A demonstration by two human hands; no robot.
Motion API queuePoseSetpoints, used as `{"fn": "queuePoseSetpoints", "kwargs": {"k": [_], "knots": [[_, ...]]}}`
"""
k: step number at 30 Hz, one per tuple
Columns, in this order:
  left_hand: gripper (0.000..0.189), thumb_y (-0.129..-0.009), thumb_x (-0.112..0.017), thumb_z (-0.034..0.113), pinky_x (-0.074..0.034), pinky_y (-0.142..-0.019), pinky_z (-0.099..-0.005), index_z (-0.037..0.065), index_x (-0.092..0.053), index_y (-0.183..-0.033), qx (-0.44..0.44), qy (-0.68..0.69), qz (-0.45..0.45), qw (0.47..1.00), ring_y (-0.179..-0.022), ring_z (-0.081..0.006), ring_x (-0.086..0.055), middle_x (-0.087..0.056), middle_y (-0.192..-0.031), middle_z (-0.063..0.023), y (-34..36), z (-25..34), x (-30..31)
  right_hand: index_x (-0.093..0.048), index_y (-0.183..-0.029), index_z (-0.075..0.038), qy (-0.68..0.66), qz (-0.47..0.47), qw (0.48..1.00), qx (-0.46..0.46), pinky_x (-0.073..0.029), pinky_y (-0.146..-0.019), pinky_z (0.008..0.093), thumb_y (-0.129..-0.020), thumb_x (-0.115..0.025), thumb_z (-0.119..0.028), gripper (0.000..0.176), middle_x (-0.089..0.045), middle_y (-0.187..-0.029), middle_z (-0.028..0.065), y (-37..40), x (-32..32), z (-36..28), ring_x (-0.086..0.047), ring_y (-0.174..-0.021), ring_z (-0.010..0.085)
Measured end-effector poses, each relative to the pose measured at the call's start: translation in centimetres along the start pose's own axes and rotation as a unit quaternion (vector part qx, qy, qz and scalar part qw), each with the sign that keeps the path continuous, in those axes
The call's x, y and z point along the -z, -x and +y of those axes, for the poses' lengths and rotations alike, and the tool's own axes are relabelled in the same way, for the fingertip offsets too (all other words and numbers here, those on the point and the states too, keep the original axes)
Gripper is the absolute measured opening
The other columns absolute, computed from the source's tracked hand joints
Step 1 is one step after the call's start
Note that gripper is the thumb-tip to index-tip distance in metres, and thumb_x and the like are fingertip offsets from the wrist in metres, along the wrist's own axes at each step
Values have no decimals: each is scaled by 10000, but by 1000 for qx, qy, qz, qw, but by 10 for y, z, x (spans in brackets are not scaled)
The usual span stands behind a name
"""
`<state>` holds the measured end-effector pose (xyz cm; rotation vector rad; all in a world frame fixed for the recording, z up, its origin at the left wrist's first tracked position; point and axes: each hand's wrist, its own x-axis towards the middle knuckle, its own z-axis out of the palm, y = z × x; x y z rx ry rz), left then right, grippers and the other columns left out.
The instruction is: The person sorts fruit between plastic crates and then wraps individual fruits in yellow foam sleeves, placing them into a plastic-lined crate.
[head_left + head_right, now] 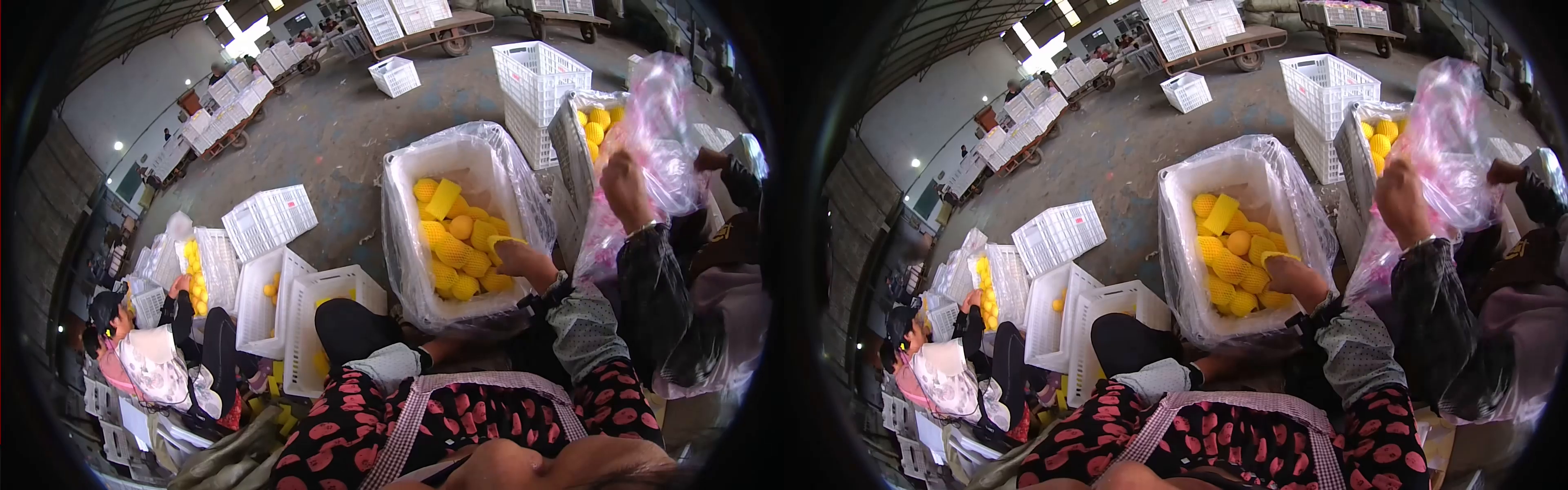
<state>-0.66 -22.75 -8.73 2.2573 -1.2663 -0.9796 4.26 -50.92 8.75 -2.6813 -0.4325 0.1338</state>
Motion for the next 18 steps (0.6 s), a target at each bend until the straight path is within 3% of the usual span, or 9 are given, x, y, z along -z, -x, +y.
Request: {"fn": "queuePoseSetpoints", "kwargs": {"k": [6, 8, 11, 15, 17, 18], "knots": [[426, -908, -381, 301, -254, -1035, -350, 71, -406, -1266, 0, 20, 5, 1000, -1202, -270, -387, -411, -1303, -155, 2, -41, -22, -587, -938, 35, 20, -16, 1000, -13, -438, -834, 369, -623, -690, -215, 415, -598, -984, 190, 2, -20, 20, -560, -963, 309], [406, -927, -331, 296, -287, -1015, -345, 75, -416, -1258, -2, -38, 39, 999, -1181, -260, -413, -445, -1276, -139, -2, -49, -28, -601, -924, 13, 30, -11, 999, -1, -448, -820, 365, -604, -693, -176, 383, -610, -961, 170, 2, -23, 27, -570, -941, 305], [403, -926, -333, 300, -316, -992, -353, 81, -422, -1252, 0, -33, -16, 999, -1152, -263, -442, -468, -1254, -137, 15, 12, 15, -572, -952, 36, 22, 4, 999, 43, -424, -858, 368, -622, -704, -242, 451, -588, -1003, 188, 1, -24, 26, -544, -985, 312], [410, -929, -341, 306, -253, -1031, -335, 74, -404, -1261, -7, -80, -6, 997, -1187, -246, -404, -433, -1288, -128, -13, -61, -34, -574, -937, 22, 34, 30, 997, 61, -426, -836, 379, -618, -702, -236, 430, -589, -975, 187, -4, -18, 18, -547, -956, 319], [369, -886, -399, 284, -360, -945, -368, 99, -484, -1194, -45, -64, 94, 993, -1089, -301, -492, -508, -1195, -158, -16, -85, -55, -575, -935, 20, 39, 18, 996, 74, -429, -824, 385, -617, -702, -234, 427, -590, -964, 188, -5, -22, 20, -549, -945, 321], [369, -886, -399, 284, -360, -945, -368, 99, -484, -1194, -35, -55, 101, 993, -1089, -301, -492, -508, -1195, -158, -14, -82, -55, -596, -869, 12, 42, 37, 997, 59, -449, -785, 388, -602, -699, -219, 367, -603, -916, 186, -8, -23, 22, -571, -893, 325]]}}
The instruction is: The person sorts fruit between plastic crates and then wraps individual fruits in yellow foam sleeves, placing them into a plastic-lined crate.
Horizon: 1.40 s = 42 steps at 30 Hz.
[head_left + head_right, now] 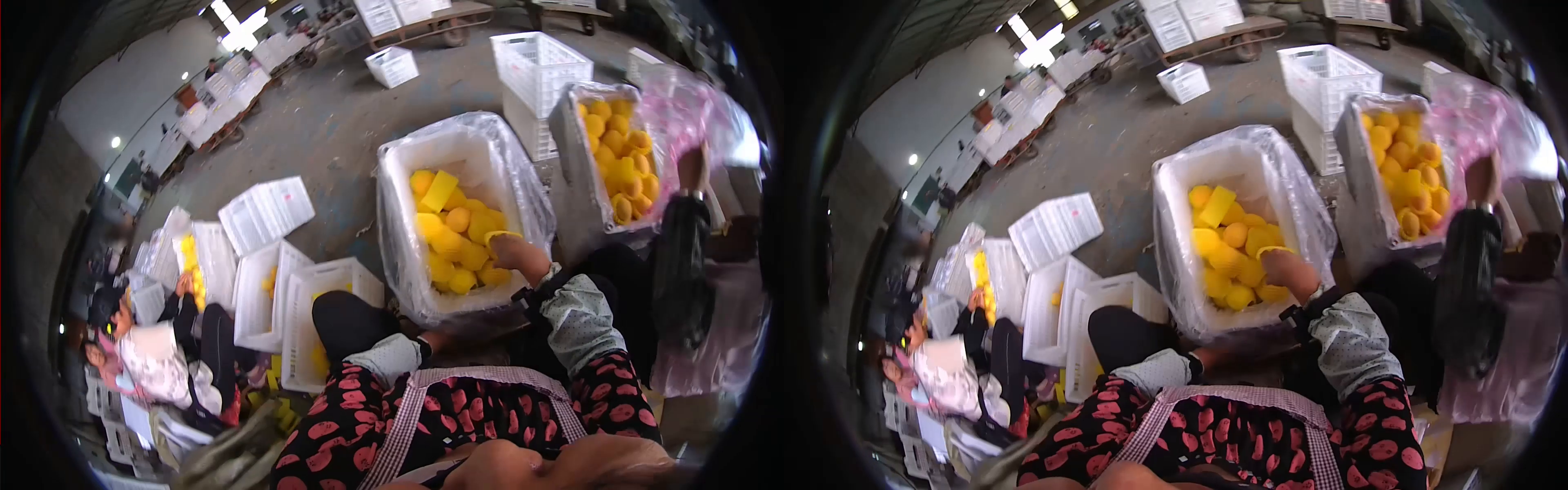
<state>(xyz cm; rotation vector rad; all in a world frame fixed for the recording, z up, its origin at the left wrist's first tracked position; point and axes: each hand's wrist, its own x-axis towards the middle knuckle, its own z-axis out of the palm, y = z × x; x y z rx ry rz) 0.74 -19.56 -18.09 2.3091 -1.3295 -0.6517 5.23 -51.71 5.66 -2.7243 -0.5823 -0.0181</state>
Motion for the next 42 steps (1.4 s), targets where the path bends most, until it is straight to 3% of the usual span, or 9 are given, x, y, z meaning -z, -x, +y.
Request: {"fn": "queuePoseSetpoints", "kwargs": {"k": [5, 22, 24, 26, 30, 31, 34, 37, 42], "knots": [[393, -886, -409, 257, -353, -952, -339, 83, -427, -1237, 54, 10, -1, 998, -1108, -291, -480, -468, -1242, -158, 4, 31, 22, -554, -1030, 41, -31, -59, 996, -60, -400, -876, 406, -628, -701, -282, 536, -561, -1050, 226, -9, 6, 3, -513, -1012, 353], [296, -779, -530, 269, -435, -841, -365, 106, -624, -1008, 92, -30, -7, 995, -944, -299, -572, -608, -1022, -122, 10, 61, 69, -549, -919, 39, -1, -117, 991, -68, -432, -787, 421, -626, -733, -243, 447, -575, -950, 238, -25, -7, 5, -537, -926, 382], [327, -782, -517, 239, -425, -860, -361, 97, -593, -1067, 119, -42, -98, 987, -986, -302, -553, -584, -1077, -133, 13, 85, 96, -551, -905, 39, -10, -97, 994, -54, -439, -772, 420, -622, -734, -248, 443, -577, -939, 238, -26, -12, 7, -542, -909, 384], [373, -782, -503, 201, -415, -878, -357, 78, -543, -1132, -5, 2, 113, 994, -1042, -308, -521, -542, -1145, -147, 13, 90, 91, -549, -894, 40, 1, -97, 994, -51, -437, -775, 422, -620, -733, -251, 440, -577, -935, 239, -31, -14, 7, -543, -910, 383], [412, -743, -543, 242, -455, -791, -395, 34, -539, -1098, 67, 27, -16, 997, -942, -310, -573, -593, -1039, -153, 2, 96, 98, -551, -883, 37, -9, -76, 997, -30, -431, -768, 430, -635, -717, -273, 430, -576, -921, 239, -44, -17, 2, -539, -899, 385], [420, -754, -556, 301, -452, -788, -409, 12, -557, -1058, 84, 20, -176, 981, -949, -321, -566, -589, -1031, -170, -5, 95, 111, -552, -875, 37, 17, -57, 998, -5, -427, -757, 434, -648, -701, -278, 416, -575, -908, 236, -50, -20, 3, -536, -886, 387], [514, -849, -498, 391, -404, -896, -397, -36, -508, -1136, -45, 86, -275, 956, -1048, -337, -520, -552, -1112, -215, 7, 111, 180, -568, -839, 27, 0, -19, 998, -65, -441, -721, 446, -665, -669, -297, 382, -592, -864, 219, -52, -20, 4, -557, -811, 387], [417, -854, -555, 245, -455, -829, -317, -14, -480, -1171, 39, 209, -213, 954, -958, -216, -585, -609, -1046, -134, 11, 110, 236, -580, -829, 36, -121, 118, 982, -80, -431, -672, 444, -737, -631, -266, 320, -581, -811, 235, -56, 1, -5, -546, -793, 394], [281, -810, -584, 111, -481, -614, -268, 4, -526, -1063, 156, 146, 146, 966, -714, -136, -614, -646, -821, -86, -26, 88, 287, -574, -863, 49, -327, 315, 883, -121, -445, -652, 351, -821, -571, -186, 238, -617, -783, 151, -64, 33, 3, -573, -694, 268]]}}
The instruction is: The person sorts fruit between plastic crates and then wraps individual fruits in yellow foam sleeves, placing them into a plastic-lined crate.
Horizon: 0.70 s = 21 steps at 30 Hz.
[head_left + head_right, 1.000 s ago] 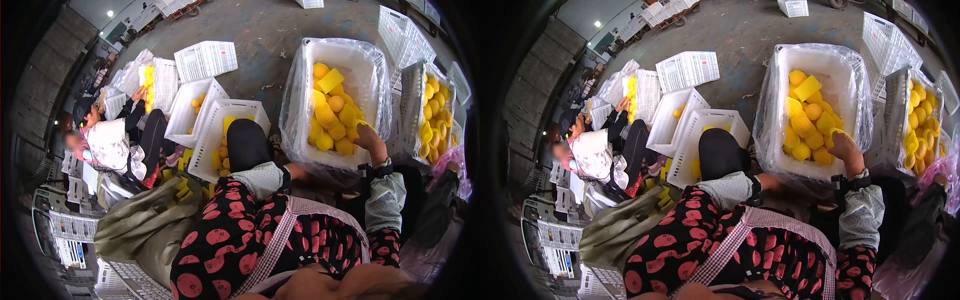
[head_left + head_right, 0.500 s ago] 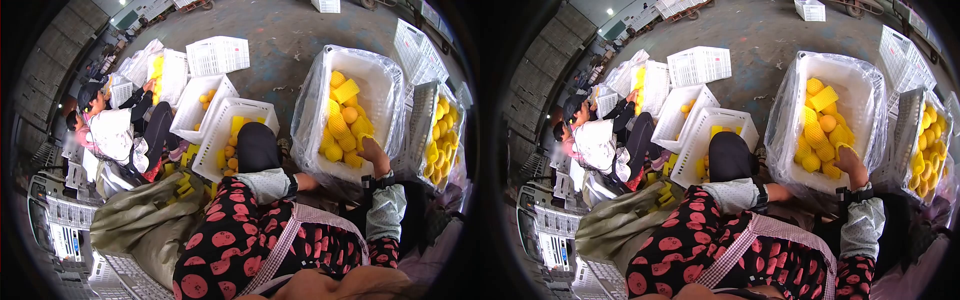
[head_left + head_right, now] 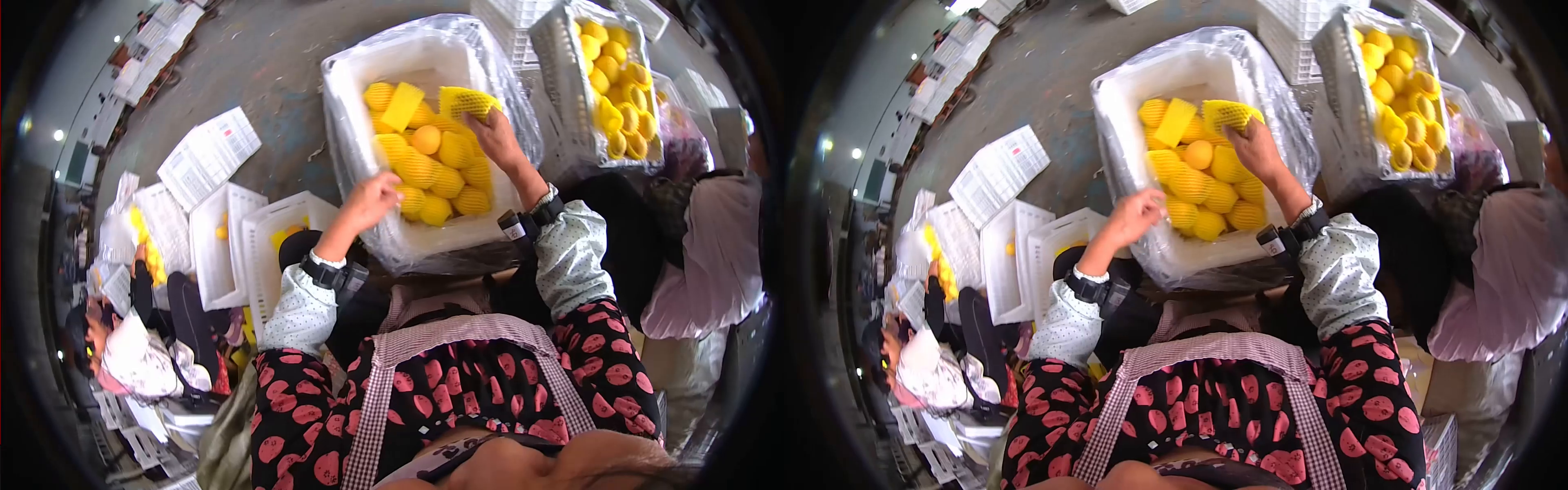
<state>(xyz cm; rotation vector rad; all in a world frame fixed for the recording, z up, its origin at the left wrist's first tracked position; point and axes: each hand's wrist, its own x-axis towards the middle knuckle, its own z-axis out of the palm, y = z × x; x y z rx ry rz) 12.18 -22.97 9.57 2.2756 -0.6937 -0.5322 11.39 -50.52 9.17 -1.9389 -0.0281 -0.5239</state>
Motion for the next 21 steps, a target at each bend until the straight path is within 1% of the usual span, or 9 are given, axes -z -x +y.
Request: {"fn": "queuePoseSetpoints", "kwargs": {"k": [4, 6, 8, 10, 12, 16, 19, 20, 21], "knots": [[300, -791, -612, 122, -482, -624, -277, 3, -531, -1054, -35, 19, 84, 996, -693, -151, -606, -640, -806, -86, -63, -3, 3, -589, -913, 52, -259, 100, 955, -105, -439, -664, 276, -873, -503, -140, 214, -613, -771, 58, -8, 17, 6, -526, -703, 95], [294, -748, -636, 115, -489, -650, -322, 20, -567, -1017, -81, -42, 140, 986, -704, -253, -622, -634, -776, -138, -94, -2, 1, -589, -873, 52, -225, 124, 962, -93, -456, -610, 283, -863, -517, -163, 226, -603, -712, 66, -7, 23, 6, -555, -637, 118], [364, -717, -658, 95, -484, -706, -360, 35, -542, -1057, -51, -87, 97, 990, -778, -298, -600, -613, -887, -143, -118, -1, -10, -574, -840, 53, -148, 47, 961, -230, -473, -536, 306, -854, -530, -183, 241, -596, -650, 73, -7, 27, -1, -570, -541, 160], [472, -696, -682, 120, -464, -774, -396, 71, -488, -1124, -193, -286, 146, 927, -867, -319, -568, -561, -1007, -132, -140, -7, -32, -571, -858, 30, 29, -11, 980, -198, -493, -564, 381, -819, -555, -261, 294, -611, -674, 187, -3, 24, -12, -619, -593, 290], [593, -654, -724, 184, -443, -817, -426, 106, -437, -1167, -146, -335, 104, 925, -932, -360, -531, -509, -1081, -136, -148, 4, -46, -577, -851, 46, 271, -127, 951, -79, -484, -639, 403, -826, -540, -261, 311, -610, -748, 225, 1, 16, -4, -614, -718, 338], [717, -571, -773, 243, -452, -801, -427, 127, -418, -1183, -66, -381, 34, 922, -938, -382, -533, -519, -1038, -189, -167, -6, -53, -576, -878, 40, 275, -265, 920, -83, -458, -722, 428, -816, -532, -287, 336, -594, -794, 253, 3, 1, 15, -568, -821, 402], [732, -570, -778, 151, -465, -795, -379, 124, -395, -1194, -77, -238, 60, 966, -930, -313, -546, -514, -1049, -142, -167, -14, -45, -566, -880, 52, 227, -143, 956, -118, -455, -712, 412, -834, -521, -304, 362, -586, -774, 260, -4, -7, 20, -587, -777, 373], [724, -579, -761, 78, -464, -801, -350, 129, -388, -1198, -66, 68, 85, 992, -932, -274, -539, -501, -1062, -107, -160, -9, -41, -556, -942, 48, 127, -78, 977, -151, -453, -733, 407, -847, -508, -304, 367, -595, -858, 253, -7, -10, 24, -592, -830, 357], [725, -587, -744, 5, -462, -808, -322, 134, -382, -1202, -51, 366, 103, 924, -934, -236, -533, -488, -1074, -72, -153, -3, -35, -546, -1003, 44, 25, -11, 983, -179, -452, -754, 403, -859, -495, -303, 379, -604, -942, 245, -11, -12, 25, -596, -882, 340]]}}
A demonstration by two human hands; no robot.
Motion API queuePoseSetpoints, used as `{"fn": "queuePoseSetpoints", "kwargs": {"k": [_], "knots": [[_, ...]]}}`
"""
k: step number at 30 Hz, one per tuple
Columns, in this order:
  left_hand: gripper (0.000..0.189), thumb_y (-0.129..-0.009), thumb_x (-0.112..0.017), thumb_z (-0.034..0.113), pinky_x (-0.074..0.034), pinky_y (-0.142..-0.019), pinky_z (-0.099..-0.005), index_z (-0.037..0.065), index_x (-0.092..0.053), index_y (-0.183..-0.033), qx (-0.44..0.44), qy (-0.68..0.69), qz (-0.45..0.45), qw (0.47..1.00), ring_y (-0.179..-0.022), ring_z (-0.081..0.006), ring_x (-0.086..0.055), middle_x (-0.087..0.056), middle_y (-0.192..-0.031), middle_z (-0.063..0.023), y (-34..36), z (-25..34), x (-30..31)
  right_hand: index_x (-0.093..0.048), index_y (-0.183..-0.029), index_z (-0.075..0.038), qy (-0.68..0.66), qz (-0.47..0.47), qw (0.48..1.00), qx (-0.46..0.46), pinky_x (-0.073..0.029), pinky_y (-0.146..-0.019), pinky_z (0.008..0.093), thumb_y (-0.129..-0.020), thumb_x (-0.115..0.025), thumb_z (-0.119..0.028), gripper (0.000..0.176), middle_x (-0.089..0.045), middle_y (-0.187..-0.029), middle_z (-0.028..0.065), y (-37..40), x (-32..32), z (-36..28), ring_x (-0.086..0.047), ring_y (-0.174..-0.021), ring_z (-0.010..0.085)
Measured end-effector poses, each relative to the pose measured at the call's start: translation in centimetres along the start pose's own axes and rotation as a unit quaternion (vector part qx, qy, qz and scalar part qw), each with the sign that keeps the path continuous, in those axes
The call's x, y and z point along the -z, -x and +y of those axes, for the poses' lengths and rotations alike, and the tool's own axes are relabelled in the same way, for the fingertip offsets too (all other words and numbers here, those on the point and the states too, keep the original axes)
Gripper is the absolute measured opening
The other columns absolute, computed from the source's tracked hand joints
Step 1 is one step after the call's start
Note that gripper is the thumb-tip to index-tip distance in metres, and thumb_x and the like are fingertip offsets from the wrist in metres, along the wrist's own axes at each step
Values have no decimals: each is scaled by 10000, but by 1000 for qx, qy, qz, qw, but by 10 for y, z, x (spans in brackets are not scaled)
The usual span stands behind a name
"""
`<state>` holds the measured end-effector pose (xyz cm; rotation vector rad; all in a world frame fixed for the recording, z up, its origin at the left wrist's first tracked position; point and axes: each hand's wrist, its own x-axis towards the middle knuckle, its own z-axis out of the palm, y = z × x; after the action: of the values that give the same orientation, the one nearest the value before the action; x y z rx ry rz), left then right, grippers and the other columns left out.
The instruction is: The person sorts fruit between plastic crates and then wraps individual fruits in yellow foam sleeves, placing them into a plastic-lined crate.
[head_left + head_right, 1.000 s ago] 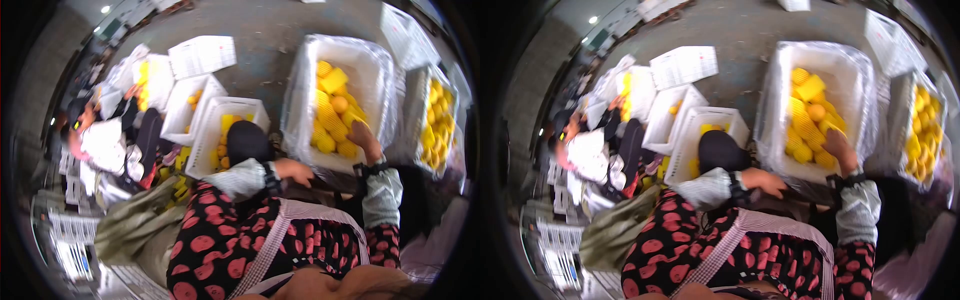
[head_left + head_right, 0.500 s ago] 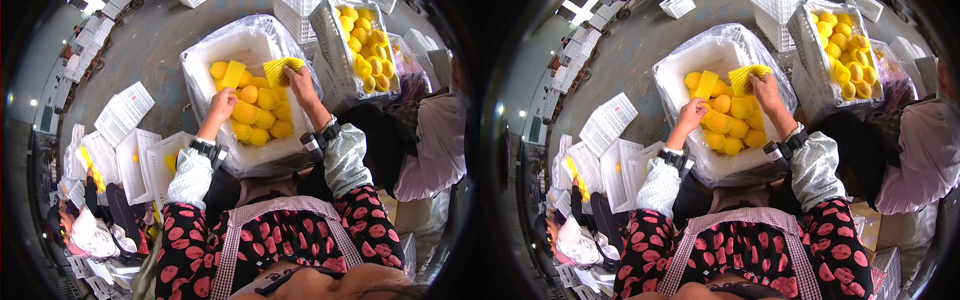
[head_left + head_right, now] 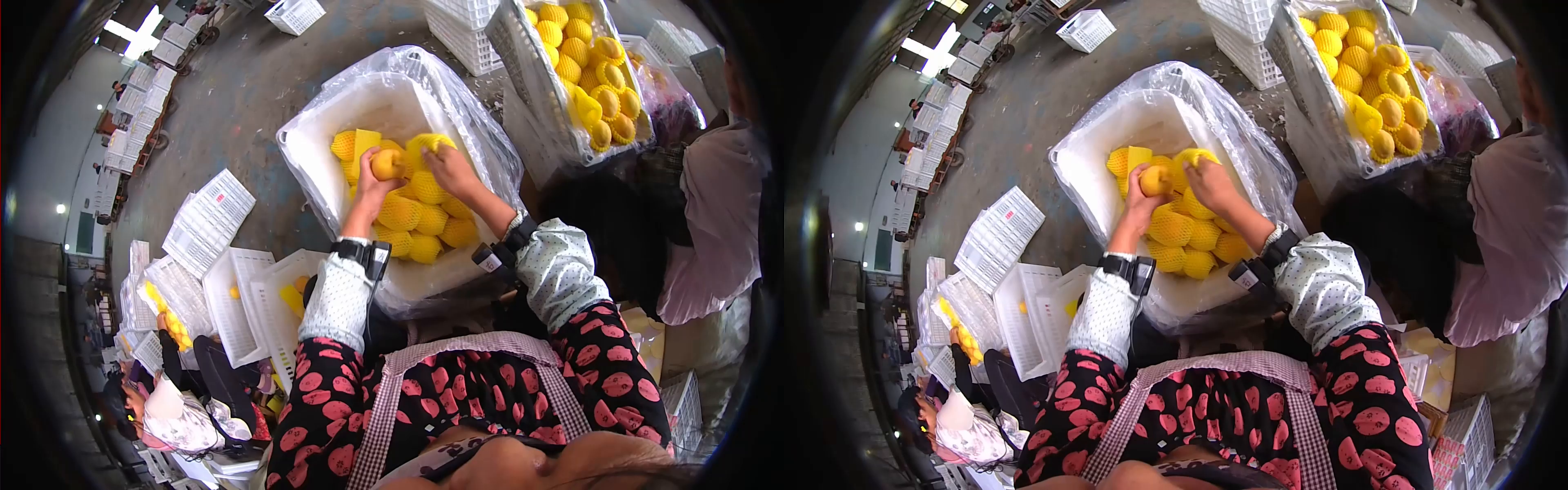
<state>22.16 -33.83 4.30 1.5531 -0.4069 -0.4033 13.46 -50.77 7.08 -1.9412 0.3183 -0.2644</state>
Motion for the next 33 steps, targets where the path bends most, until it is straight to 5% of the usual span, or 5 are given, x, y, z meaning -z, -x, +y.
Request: {"fn": "queuePoseSetpoints", "kwargs": {"k": [7, 14, 21, 25, 33], "knots": [[676, -659, -646, -118, -391, -970, -353, 116, -375, -1233, 1, 337, -111, 935, -1099, -284, -485, -476, -1173, -67, 34, 53, 5, -478, -1026, 27, -346, -60, 924, -152, -365, -547, 289, -869, -504, -394, 450, -459, -775, 56, -10, -21, 7, -403, -644, 122], [556, -881, -425, 471, -492, -852, -377, 42, -384, -1233, 144, 525, -154, 825, -994, -323, -550, -476, -1161, -252, 40, 53, 24, -489, -1113, -15, -546, -137, 808, -172, -447, -716, 287, -888, -480, -370, 420, -575, -1026, 103, -8, -23, -1, -556, -900, 170], [543, -892, -405, 471, -511, -765, -362, 60, -362, -1243, 131, 552, -236, 789, -872, -307, -582, -511, -1091, -223, 36, 52, 14, -517, -1084, -37, -581, -163, 772, -201, -474, -750, 310, -904, -464, -330, 347, -592, -1016, 85, -1, -14, -12, -583, -882, 181], [544, -813, -601, 201, -457, -857, -340, 75, -307, -1253, -89, 181, -36, 979, -972, -242, -522, -442, -1144, -143, 40, 60, -2, -509, -1097, -38, -578, -179, 770, -200, -489, -744, 304, -913, -446, -326, 347, -592, -1026, 86, -1, -17, -9, -594, -875, 186], [705, -684, -717, 36, -394, -930, -319, 72, -301, -1252, -245, -133, -12, 960, -1064, -212, -456, -406, -1166, -98, 39, 55, -2, -447, -1178, -39, -605, -232, 746, -154, -451, -857, 322, -897, -476, -364, 431, -538, -1133, 76, 11, -16, -27, -541, -1006, 176]]}}
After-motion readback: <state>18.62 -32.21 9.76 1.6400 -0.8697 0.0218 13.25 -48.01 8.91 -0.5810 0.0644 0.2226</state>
